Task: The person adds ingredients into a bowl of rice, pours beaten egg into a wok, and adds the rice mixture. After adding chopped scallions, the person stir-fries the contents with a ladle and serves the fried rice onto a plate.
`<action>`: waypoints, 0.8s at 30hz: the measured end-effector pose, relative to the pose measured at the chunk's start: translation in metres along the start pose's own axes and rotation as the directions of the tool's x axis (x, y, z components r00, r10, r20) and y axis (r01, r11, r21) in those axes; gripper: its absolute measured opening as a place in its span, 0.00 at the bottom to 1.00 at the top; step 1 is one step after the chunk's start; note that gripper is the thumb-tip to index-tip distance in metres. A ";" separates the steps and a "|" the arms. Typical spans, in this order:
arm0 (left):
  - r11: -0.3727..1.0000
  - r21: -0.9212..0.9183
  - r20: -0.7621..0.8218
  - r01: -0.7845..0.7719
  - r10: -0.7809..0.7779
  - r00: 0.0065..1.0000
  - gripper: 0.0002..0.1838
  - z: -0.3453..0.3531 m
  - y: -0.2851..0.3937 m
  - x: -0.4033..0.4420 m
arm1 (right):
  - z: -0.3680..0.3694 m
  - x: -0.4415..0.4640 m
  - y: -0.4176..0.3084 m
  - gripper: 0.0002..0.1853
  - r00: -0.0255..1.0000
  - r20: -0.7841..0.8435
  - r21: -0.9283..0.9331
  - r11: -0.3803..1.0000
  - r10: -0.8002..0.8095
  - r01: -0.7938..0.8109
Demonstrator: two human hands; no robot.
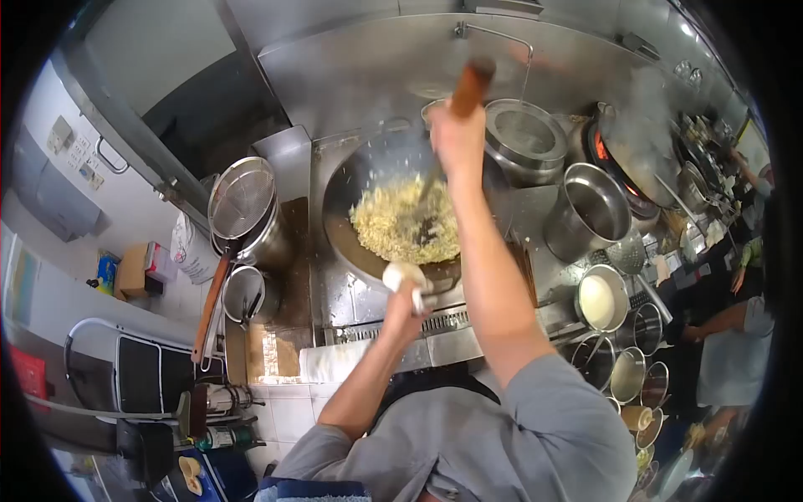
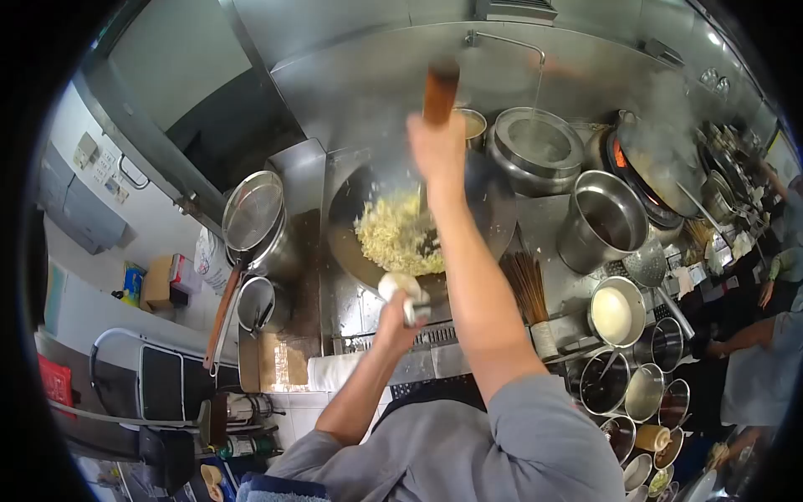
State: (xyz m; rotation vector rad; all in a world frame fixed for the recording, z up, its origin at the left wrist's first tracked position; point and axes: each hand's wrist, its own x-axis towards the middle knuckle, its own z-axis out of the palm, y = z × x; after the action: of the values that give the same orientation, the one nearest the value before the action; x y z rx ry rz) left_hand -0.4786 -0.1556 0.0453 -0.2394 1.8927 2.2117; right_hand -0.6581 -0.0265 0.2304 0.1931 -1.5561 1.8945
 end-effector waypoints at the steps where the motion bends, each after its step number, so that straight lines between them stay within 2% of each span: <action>1: 0.845 -0.478 -0.012 0.239 -0.279 0.960 0.18 0.008 -0.014 -0.016 | 0.004 0.022 -0.007 0.12 1.000 -0.011 -0.015 1.000 -0.018 0.018; 2: 0.885 -0.447 -0.076 0.128 -0.180 0.981 0.19 0.008 -0.042 -0.037 | 0.005 0.036 -0.042 0.13 0.994 0.070 0.073 0.993 0.087 -0.093; 3: 0.884 -0.435 -0.003 0.168 -0.188 0.982 0.19 0.007 -0.019 -0.043 | 0.000 0.050 -0.055 0.14 0.981 0.159 0.209 0.968 0.109 -0.141; 5: 0.886 -0.397 0.142 0.240 -0.199 0.970 0.20 0.004 0.026 -0.053 | -0.014 0.021 -0.086 0.14 0.977 0.181 0.194 0.970 0.111 -0.146; 6: 0.857 -0.446 0.175 0.257 -0.198 0.964 0.20 -0.006 0.022 -0.011 | -0.013 -0.016 -0.070 0.10 0.996 0.061 0.067 0.996 -0.070 0.066; 7: 0.827 -0.493 0.204 0.269 -0.191 0.960 0.20 -0.016 -0.001 0.022 | -0.010 -0.045 -0.041 0.08 0.963 -0.029 -0.081 0.961 -0.266 0.263; 8: 0.918 -0.347 0.169 0.193 -0.141 0.975 0.21 -0.016 -0.021 0.025 | -0.003 -0.029 -0.004 0.11 0.902 -0.042 -0.180 0.891 -0.430 0.417; 9: 0.976 -0.186 0.134 0.114 -0.089 0.987 0.22 -0.017 -0.040 0.028 | -0.001 -0.009 0.002 0.08 0.999 -0.005 -0.096 0.994 -0.049 0.048; 11: 0.842 -0.481 -0.059 0.246 -0.310 0.949 0.22 0.008 -0.025 -0.042 | 0.004 0.037 -0.044 0.09 0.998 0.026 0.023 0.998 0.053 -0.053; 12: 0.900 -0.383 -0.077 0.206 -0.253 0.964 0.21 -0.004 -0.056 -0.055 | 0.002 0.056 -0.055 0.11 0.995 0.060 0.181 0.979 0.082 -0.092; 13: 0.904 -0.357 0.091 0.238 -0.220 0.971 0.21 0.002 -0.011 -0.081 | -0.006 0.050 -0.072 0.12 0.990 0.107 0.198 0.974 0.087 -0.107; 15: 0.721 -0.592 0.161 0.360 -0.331 0.930 0.17 -0.007 -0.010 -0.046 | -0.018 -0.004 -0.085 0.12 0.990 0.129 0.101 0.992 0.063 -0.076; 16: 0.827 -0.443 0.107 0.345 -0.333 0.937 0.12 -0.006 0.026 -0.024 | -0.017 -0.029 -0.070 0.12 0.996 0.086 0.057 0.998 -0.006 0.001; 17: 0.859 -0.455 -0.010 0.233 -0.267 0.964 0.12 0.001 0.030 0.002 | -0.013 -0.051 -0.043 0.13 0.997 0.043 0.010 0.997 -0.072 0.071; 18: 0.859 -0.458 0.034 0.230 -0.241 0.970 0.13 0.000 0.005 0.011 | -0.004 -0.046 -0.011 0.11 0.999 -0.012 -0.084 0.996 -0.042 0.041; 19: 0.858 -0.464 0.083 0.221 -0.206 0.975 0.15 0.000 -0.012 0.017 | 0.008 -0.027 -0.007 0.09 0.985 -0.082 -0.128 0.982 -0.153 0.142; 20: 0.854 -0.455 0.033 0.253 -0.268 0.963 0.16 0.004 -0.015 -0.004 | 0.014 0.000 -0.017 0.08 0.983 -0.063 -0.195 0.969 -0.170 0.154; 21: 0.848 -0.448 -0.017 0.285 -0.326 0.945 0.18 0.006 -0.021 -0.034 | 0.023 0.036 -0.027 0.08 0.995 -0.077 -0.192 0.981 -0.059 0.043; 22: 0.892 -0.359 -0.022 0.276 -0.304 0.953 0.21 0.000 -0.031 -0.056 | 0.025 0.072 -0.035 0.06 0.993 -0.054 -0.141 0.986 -0.100 0.092; 23: 0.891 -0.344 0.035 0.295 -0.302 0.953 0.21 -0.004 -0.018 -0.077 | 0.027 0.084 -0.068 0.07 0.997 -0.055 -0.061 0.997 -0.060 0.057; 24: 0.841 -0.456 0.060 0.291 -0.297 0.953 0.20 -0.008 -0.015 -0.064 | 0.027 0.092 -0.095 0.10 0.998 0.017 0.095 0.994 -0.062 0.060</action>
State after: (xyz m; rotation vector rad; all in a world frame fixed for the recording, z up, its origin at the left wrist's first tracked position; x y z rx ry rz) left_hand -0.4128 -0.1653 0.0463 -0.5820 1.1988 2.3986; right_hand -0.6820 -0.0089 0.3616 0.2987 -1.4574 1.9250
